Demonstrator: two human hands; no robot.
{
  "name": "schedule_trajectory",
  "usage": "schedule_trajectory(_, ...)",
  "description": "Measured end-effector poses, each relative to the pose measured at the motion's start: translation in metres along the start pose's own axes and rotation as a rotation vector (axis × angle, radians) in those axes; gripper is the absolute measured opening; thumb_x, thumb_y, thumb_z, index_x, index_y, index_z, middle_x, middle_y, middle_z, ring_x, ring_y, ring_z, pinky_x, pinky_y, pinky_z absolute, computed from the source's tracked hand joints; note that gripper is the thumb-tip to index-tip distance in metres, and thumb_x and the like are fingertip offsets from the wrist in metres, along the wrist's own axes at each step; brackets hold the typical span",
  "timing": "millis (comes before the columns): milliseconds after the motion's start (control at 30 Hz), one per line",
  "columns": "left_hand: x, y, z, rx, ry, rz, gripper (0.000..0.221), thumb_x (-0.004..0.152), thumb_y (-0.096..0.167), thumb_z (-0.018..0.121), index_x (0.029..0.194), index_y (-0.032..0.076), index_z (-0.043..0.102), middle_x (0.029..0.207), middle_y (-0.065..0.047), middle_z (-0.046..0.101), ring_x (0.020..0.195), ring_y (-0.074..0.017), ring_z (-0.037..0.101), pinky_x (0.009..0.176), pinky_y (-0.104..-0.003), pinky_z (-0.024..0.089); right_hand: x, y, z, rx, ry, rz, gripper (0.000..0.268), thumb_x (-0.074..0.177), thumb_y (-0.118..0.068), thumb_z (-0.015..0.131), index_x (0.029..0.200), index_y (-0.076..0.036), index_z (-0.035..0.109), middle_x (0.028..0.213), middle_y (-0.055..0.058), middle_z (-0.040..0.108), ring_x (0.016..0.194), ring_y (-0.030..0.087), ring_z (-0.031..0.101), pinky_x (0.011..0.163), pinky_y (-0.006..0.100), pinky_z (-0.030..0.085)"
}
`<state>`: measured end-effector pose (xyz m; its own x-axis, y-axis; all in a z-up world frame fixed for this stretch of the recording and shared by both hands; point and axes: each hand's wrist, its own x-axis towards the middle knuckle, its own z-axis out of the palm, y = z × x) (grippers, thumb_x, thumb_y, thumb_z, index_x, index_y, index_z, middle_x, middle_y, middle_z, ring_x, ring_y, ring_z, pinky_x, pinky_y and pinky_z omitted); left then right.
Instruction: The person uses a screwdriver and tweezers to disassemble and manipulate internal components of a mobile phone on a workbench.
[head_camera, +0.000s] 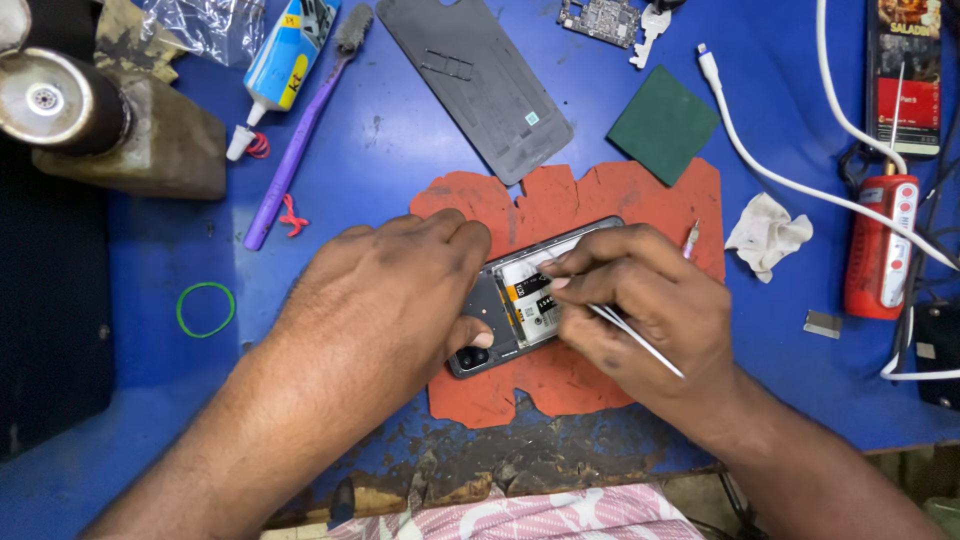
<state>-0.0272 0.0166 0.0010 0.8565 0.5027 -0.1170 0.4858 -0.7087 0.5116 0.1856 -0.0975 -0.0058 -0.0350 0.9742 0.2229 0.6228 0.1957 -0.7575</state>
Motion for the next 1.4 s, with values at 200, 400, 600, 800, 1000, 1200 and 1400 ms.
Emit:
schedule_trajectory(200,0.0,0.0,0.001,-0.006,-0.03,-0.015,0.05,0.075,0.04,0.082,0.106,0.007,0.06,0.099,-0.009,0.066,0.1,-0.03,0.066,0.078,-0.045,0.051,-0.004,0.012,-0.016,-0.208,0.143,0.007,0.013,0.086,0.01,0.078,0.09,0.004,0.066,0.107,0.014,0.067,0.102,0.021,0.077,0.087,0.029,0.066)
schedule_trajectory(400,0.001,0.0,0.0,-0.019,-0.024,-0.011,0.053,0.076,0.041,0.081,0.112,0.007,0.061,0.101,-0.009,0.066,0.1,-0.0306,0.065,0.076,-0.047,0.049,-0.008,0.017,-0.02,-0.201,0.176,0.034,0.016,0.083,0.013,0.075,0.092,0.004,0.066,0.107,0.013,0.068,0.1,0.022,0.077,0.081,0.026,0.065)
schedule_trajectory(600,-0.002,0.001,0.001,-0.014,-0.022,-0.021,0.051,0.077,0.041,0.08,0.111,0.008,0.061,0.101,-0.009,0.066,0.101,-0.0302,0.065,0.077,-0.047,0.049,-0.009,0.018,-0.028,-0.342,0.235,0.066,0.017,0.083,0.012,0.077,0.093,0.003,0.066,0.101,0.013,0.07,0.091,0.019,0.074,0.08,0.027,0.062)
schedule_trajectory(800,-0.001,0.002,-0.003,-0.025,-0.002,-0.023,0.05,0.074,0.039,0.082,0.106,0.007,0.061,0.101,-0.01,0.066,0.102,-0.0321,0.065,0.079,-0.047,0.05,-0.007,0.021,-0.029,-0.291,0.262,0.076,0.016,0.083,0.011,0.077,0.091,0.004,0.065,0.105,0.014,0.07,0.086,0.018,0.075,0.074,0.025,0.061)
schedule_trajectory(1000,-0.004,-0.007,-0.021,-0.028,-0.051,-0.109,0.039,0.072,0.031,0.082,0.098,0.007,0.065,0.094,-0.012,0.071,0.094,-0.0361,0.068,0.076,-0.051,0.05,-0.009,-0.002,-0.003,-0.019,0.085,-0.049,0.014,0.085,0.006,0.077,0.093,0.0,0.068,0.109,0.011,0.064,0.098,0.022,0.078,0.085,0.027,0.066)
schedule_trajectory(1200,-0.003,-0.009,-0.027,0.015,-0.194,-0.193,0.033,0.078,0.038,0.08,0.096,0.011,0.072,0.086,-0.011,0.073,0.092,-0.0336,0.07,0.08,-0.052,0.051,-0.001,-0.015,0.021,0.087,-0.1,-0.01,0.014,0.085,0.008,0.076,0.095,0.002,0.069,0.111,0.013,0.065,0.103,0.022,0.076,0.088,0.03,0.065)
schedule_trajectory(1400,-0.006,-0.009,-0.026,0.028,-0.151,-0.158,0.032,0.079,0.038,0.078,0.096,0.011,0.073,0.086,-0.012,0.073,0.089,-0.0334,0.071,0.075,-0.051,0.053,0.0,-0.014,0.028,0.057,-0.073,-0.062,0.013,0.086,0.008,0.074,0.096,0.003,0.067,0.112,0.013,0.065,0.106,0.022,0.076,0.091,0.03,0.065)
